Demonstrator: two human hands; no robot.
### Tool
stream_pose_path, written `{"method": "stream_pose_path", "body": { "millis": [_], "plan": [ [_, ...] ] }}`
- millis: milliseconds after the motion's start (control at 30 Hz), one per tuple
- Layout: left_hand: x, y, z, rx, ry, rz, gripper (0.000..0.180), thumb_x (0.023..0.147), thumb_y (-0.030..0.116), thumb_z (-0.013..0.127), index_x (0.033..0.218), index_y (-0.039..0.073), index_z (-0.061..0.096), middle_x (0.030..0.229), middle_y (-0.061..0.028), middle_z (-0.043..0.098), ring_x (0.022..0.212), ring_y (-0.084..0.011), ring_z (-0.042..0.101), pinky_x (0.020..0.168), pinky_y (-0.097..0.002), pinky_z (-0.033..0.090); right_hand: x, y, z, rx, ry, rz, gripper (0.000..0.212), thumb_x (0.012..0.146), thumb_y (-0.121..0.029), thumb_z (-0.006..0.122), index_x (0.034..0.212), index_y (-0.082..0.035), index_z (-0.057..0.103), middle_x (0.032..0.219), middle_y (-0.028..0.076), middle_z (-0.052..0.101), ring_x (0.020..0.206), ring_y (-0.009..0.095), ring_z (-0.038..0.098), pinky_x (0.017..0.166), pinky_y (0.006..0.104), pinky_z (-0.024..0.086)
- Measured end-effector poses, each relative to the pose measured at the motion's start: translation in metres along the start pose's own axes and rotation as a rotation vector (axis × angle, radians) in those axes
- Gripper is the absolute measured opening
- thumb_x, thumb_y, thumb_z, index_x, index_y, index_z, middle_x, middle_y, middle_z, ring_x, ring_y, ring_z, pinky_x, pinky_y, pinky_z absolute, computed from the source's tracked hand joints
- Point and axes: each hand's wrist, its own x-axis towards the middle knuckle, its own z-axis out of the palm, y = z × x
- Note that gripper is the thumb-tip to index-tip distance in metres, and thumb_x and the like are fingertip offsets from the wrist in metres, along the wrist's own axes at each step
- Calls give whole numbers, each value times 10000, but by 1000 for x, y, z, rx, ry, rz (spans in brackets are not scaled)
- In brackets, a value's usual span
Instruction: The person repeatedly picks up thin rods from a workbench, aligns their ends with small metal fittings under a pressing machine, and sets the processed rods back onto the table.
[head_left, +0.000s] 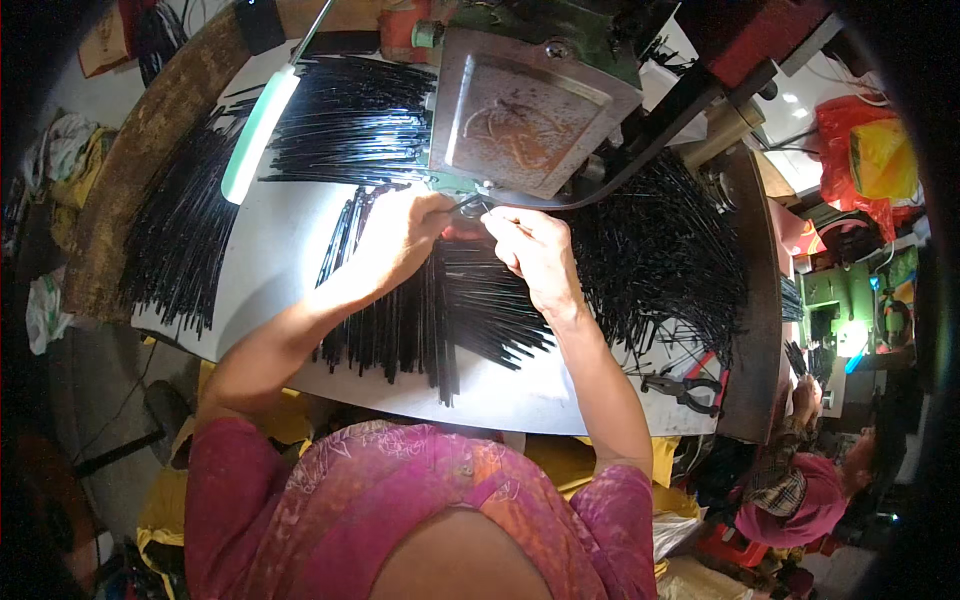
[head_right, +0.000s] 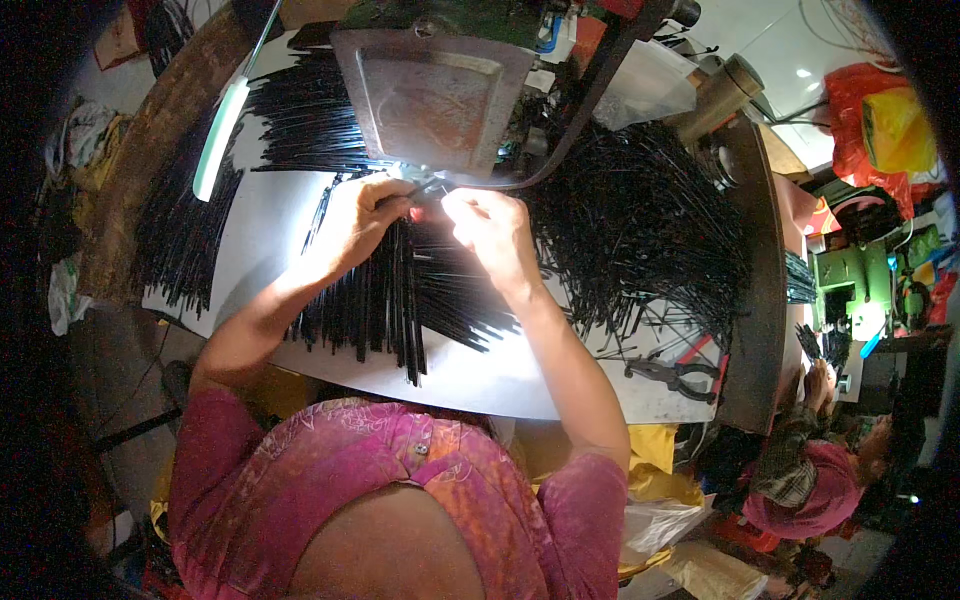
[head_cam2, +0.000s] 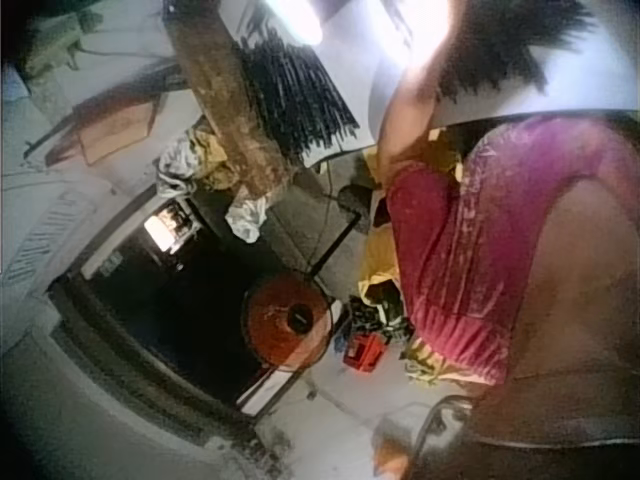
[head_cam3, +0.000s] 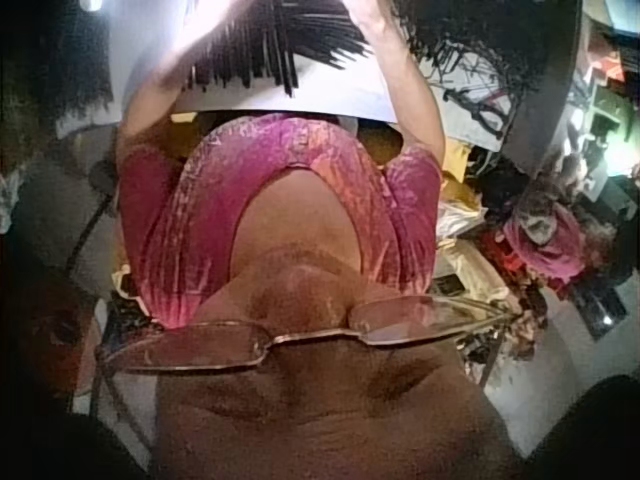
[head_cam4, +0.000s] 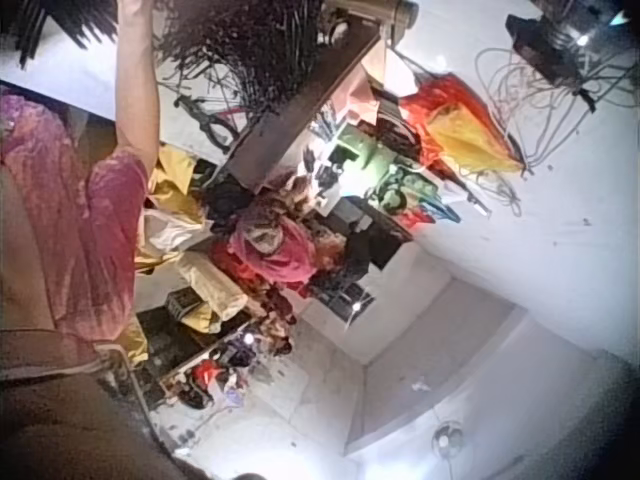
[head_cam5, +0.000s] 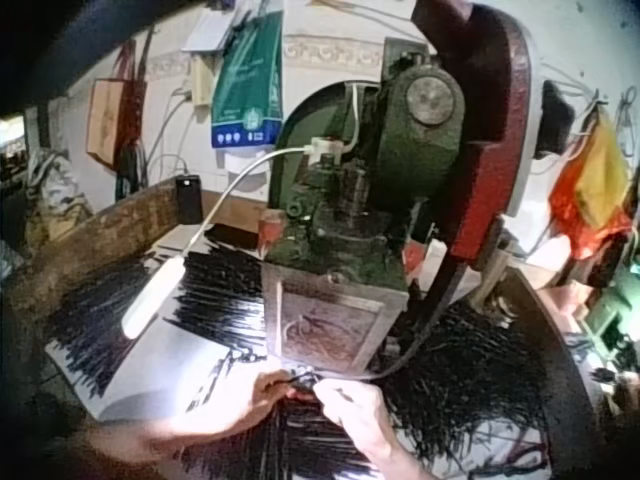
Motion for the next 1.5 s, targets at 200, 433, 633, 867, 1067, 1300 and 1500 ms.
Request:
{"method": "stream_pose_path", "body": {
  "millis": [200, 433, 633, 867, 1067, 1300, 1500],
  "plan": [
    [5, -11, 0, 44, 3, 93, 168, 799, 67, 509, 857, -38, 626, 711, -148, 622, 641, -215, 616, 607, -291, 469, 0, -3, 1, -41, -22, -18, 143, 821, -108, 585, 844, 30, 615, 558, -45, 436, 460, 28, 344, 414, 184, 233],
    [6, -1, -8, 169, -52, 58, 128, 821, 65, 521, 862, -9, 616, 744, -112, 612, 641, -172, 575, 594, -280, 459, 3, -2, 1, -22, -28, -9, 135, 824, -115, 576, 824, 14, 619, 544, -39, 431, 447, 28, 338, 408, 184, 224],
    [-1, 3, -7, 435, 57, 280, 109, 830, 86, 503, 869, 24, 583, 778, -127, 556, 636, -280, 568, 597, -347, 461, 2, -1, 1, -24, -6, 35, 156, 829, -143, 571, 831, 3, 623, 530, -31, 431, 439, 33, 331, 404, 186, 213],
    [-8, 17, -2, 267, -126, 240, 127, 840, 97, 512, 953, 49, 546, 857, -144, 565, 735, -291, 575, 629, -337, 463, 4, 4, 5, -80, -42, 0, 182, 837, -175, 558, 780, -9, 609, 517, -21, 442, 422, 40, 332, 394, 191, 221],
    [-42, 19, -13, 195, 101, 390, 135, 762, 27, 539, 894, 3, 553, 819, -160, 569, 775, -322, 560, 665, -365, 455, 3, 1, 5, 7, -90, 73, 177, 857, -150, 535, 765, -11, 594, 508, -34, 421, 399, 24, 307, 369, 181, 201],
    [-49, -32, -83, 521, -26, -460, 232, 759, 228, 562, 801, 3, 598, 812, -188, 599, 761, -341, 586, 695, -420, 450, -3, -4, -10, 75, 26, 215, 180, 880, -170, 527, 823, -6, 577, 559, -15, 465, 407, 28, 354, 365, 163, 262],
    [-47, -33, -88, 501, 8, -531, 231, 723, 200, 523, 783, -3, 615, 727, -205, 608, 740, -350, 597, 694, -413, 454, -8, 2, -11, 85, 100, 196, 124, 876, -152, 535, 859, -30, 548, 657, 23, 529, 478, 55, 463, 410, 158, 331]
  ]
}}
